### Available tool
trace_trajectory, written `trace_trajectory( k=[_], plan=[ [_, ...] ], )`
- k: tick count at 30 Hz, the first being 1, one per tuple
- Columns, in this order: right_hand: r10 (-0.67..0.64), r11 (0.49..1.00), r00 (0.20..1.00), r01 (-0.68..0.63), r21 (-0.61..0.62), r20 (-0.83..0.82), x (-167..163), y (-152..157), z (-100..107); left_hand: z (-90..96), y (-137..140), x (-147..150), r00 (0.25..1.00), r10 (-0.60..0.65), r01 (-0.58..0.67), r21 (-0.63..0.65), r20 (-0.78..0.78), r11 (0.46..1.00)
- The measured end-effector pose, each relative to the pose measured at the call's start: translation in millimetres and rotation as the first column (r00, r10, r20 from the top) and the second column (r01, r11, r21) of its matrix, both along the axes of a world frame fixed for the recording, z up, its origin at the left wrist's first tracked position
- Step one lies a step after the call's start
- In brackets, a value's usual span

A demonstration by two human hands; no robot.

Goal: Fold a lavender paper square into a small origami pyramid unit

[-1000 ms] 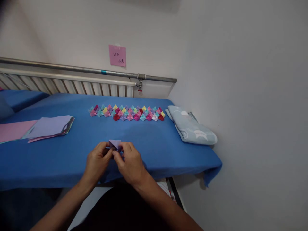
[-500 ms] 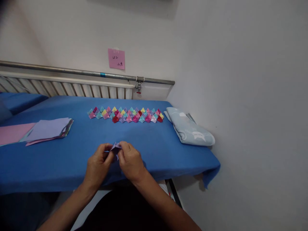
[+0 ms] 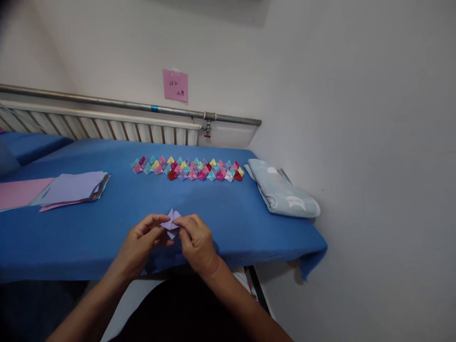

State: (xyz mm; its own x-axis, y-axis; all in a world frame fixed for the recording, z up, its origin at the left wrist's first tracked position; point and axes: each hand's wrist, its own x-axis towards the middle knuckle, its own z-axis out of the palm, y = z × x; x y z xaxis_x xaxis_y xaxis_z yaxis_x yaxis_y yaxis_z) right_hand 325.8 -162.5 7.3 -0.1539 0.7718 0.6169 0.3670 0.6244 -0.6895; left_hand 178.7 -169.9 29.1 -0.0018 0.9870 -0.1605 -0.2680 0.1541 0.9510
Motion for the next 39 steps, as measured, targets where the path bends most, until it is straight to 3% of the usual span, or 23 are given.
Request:
trace_trajectory(
  k=[4,8,12,15,18,20,24,29,32,39],
  plan=[
    [0.031,0.997,0.999,-0.032,0.066,0.017,2.5,-3.8,2.7,1.8,-4.2,-4.7,0.991,-0.069,0.076,-0.058,0.113,0.995],
    [0.094,0.995,0.996,-0.094,0.039,-0.003,4.0,-8.3,4.5,-3.4,-3.6,-6.5,0.997,-0.043,0.048,-0.07,0.068,0.996],
    [0.12,0.97,0.977,-0.154,-0.191,-0.176,3.1,-9.8,6.6,-8.0,-3.1,-7.8,1.0,-0.004,0.003,0.022,0.027,1.0],
    [0.014,0.896,0.948,-0.153,-0.417,-0.317,0.5,-7.4,8.8,-9.2,-5.5,-9.0,1.0,-0.008,0.01,0.117,-0.023,0.993],
    [0.011,0.818,0.96,-0.171,-0.549,-0.281,-1.6,-6.1,11.9,-9.1,-9.2,-9.6,0.994,-0.043,0.06,0.168,-0.103,0.984],
    [0.035,0.823,0.969,-0.166,-0.543,-0.243,-1.7,-7.6,14.6,-8.8,-11.3,-9.7,0.985,-0.069,0.099,0.185,-0.159,0.978],
    [0.041,0.897,0.986,-0.106,-0.429,-0.16,-0.2,-12.7,19.8,-9.6,-13.9,-10.6,0.966,-0.092,0.146,0.212,-0.243,0.966],
    [0.061,0.935,0.986,-0.11,-0.337,-0.154,0.7,-14.9,21.1,-12.0,-15.4,-11.4,0.955,-0.135,0.193,0.207,-0.264,0.959],
    [0.071,0.935,0.985,-0.121,-0.335,-0.158,1.0,-15.6,23.0,-10.2,-15.9,-11.0,0.958,-0.134,0.184,0.185,-0.253,0.965],
    [0.04,0.877,0.986,-0.113,-0.468,-0.163,-3.7,-18.1,26.0,-7.5,-15.1,-10.3,0.954,-0.139,0.182,0.145,-0.266,0.972]
  ],
)
